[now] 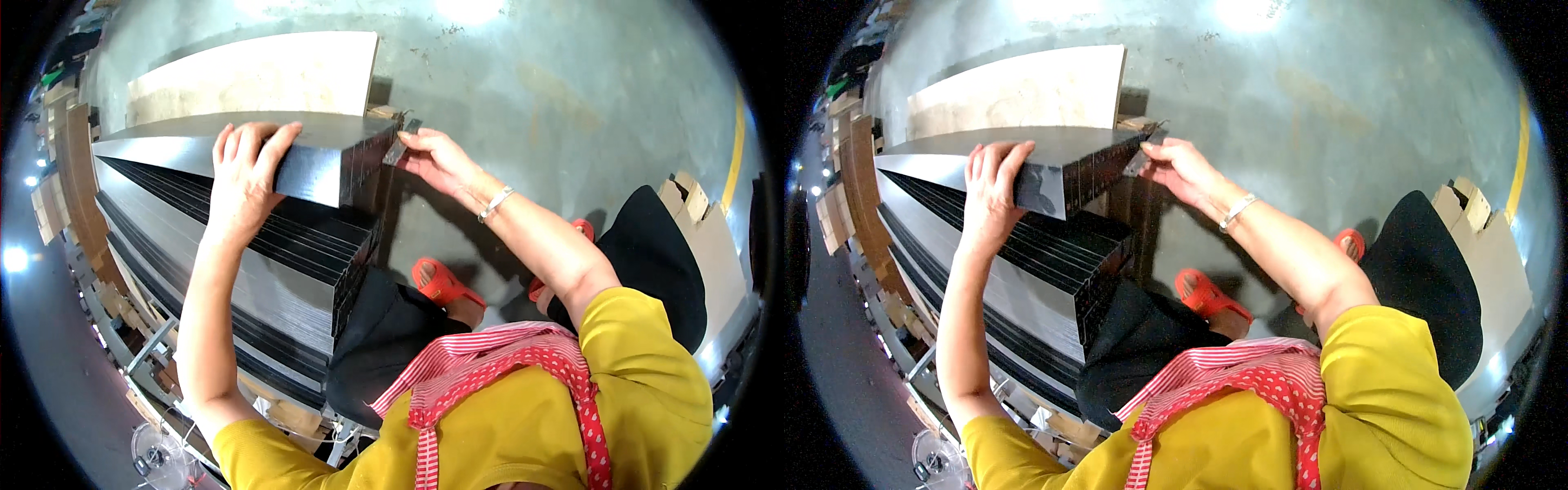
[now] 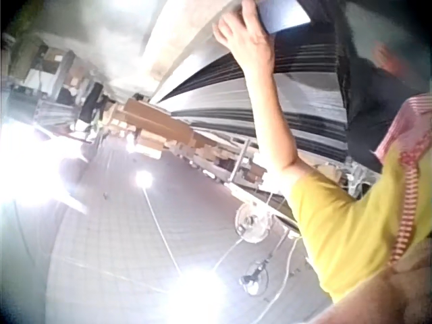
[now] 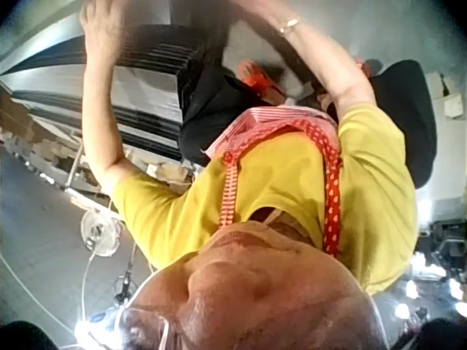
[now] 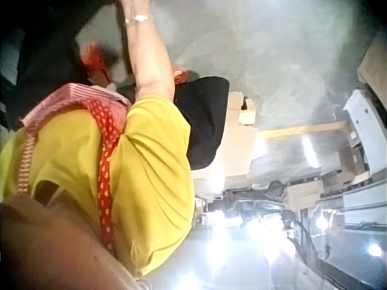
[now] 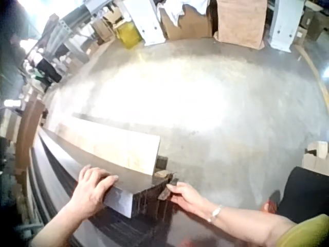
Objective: Inspecting and trimming the edges of black aluminum profile stacks using a hand tool.
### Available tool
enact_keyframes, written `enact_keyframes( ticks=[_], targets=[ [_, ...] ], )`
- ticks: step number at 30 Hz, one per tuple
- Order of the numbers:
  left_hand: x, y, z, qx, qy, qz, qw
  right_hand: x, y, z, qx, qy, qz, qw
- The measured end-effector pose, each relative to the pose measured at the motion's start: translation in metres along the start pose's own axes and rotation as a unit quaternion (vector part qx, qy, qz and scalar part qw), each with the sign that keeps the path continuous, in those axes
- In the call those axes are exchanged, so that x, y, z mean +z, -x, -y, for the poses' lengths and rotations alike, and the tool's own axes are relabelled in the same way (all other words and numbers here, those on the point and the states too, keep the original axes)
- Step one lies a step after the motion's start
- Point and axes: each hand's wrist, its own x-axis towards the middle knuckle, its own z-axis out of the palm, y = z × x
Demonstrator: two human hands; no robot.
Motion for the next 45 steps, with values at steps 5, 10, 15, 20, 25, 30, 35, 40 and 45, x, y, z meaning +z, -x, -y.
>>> enact_keyframes(
  ticks=[5,10,15,20,25,30,35,40,45],
  targets=[
    [-0.001,-0.024,0.008,0.000,-0.015,-0.010,1.000,0.019,-0.007,0.029,-0.028,0.023,-0.039,0.999],
    [0.003,-0.038,0.019,-0.003,-0.023,-0.027,0.999,0.023,-0.012,0.044,-0.029,0.045,-0.029,0.998],
    [-0.001,-0.038,0.018,0.000,-0.021,-0.012,1.000,0.019,0.003,0.029,-0.045,0.203,-0.100,0.973],
    [-0.011,-0.047,0.016,0.009,0.044,-0.011,0.999,0.004,0.002,-0.007,-0.067,0.241,-0.173,0.953],
    [0.004,-0.062,0.013,-0.064,0.100,-0.040,0.992,0.014,-0.008,-0.012,-0.107,0.231,-0.159,0.954],
    [0.006,-0.063,0.013,-0.072,0.105,-0.020,0.992,0.019,-0.012,-0.015,-0.114,0.210,-0.149,0.960],
    [0.002,-0.062,0.013,-0.047,0.103,-0.036,0.993,0.007,0.000,-0.013,-0.070,0.229,-0.171,0.956],
    [-0.004,-0.065,0.012,-0.040,0.109,-0.015,0.993,0.012,0.038,-0.006,-0.059,0.188,-0.205,0.959],
    [-0.010,-0.061,0.013,-0.074,0.035,0.036,0.996,0.063,0.090,-0.032,-0.001,0.169,-0.255,0.952]
  ],
)
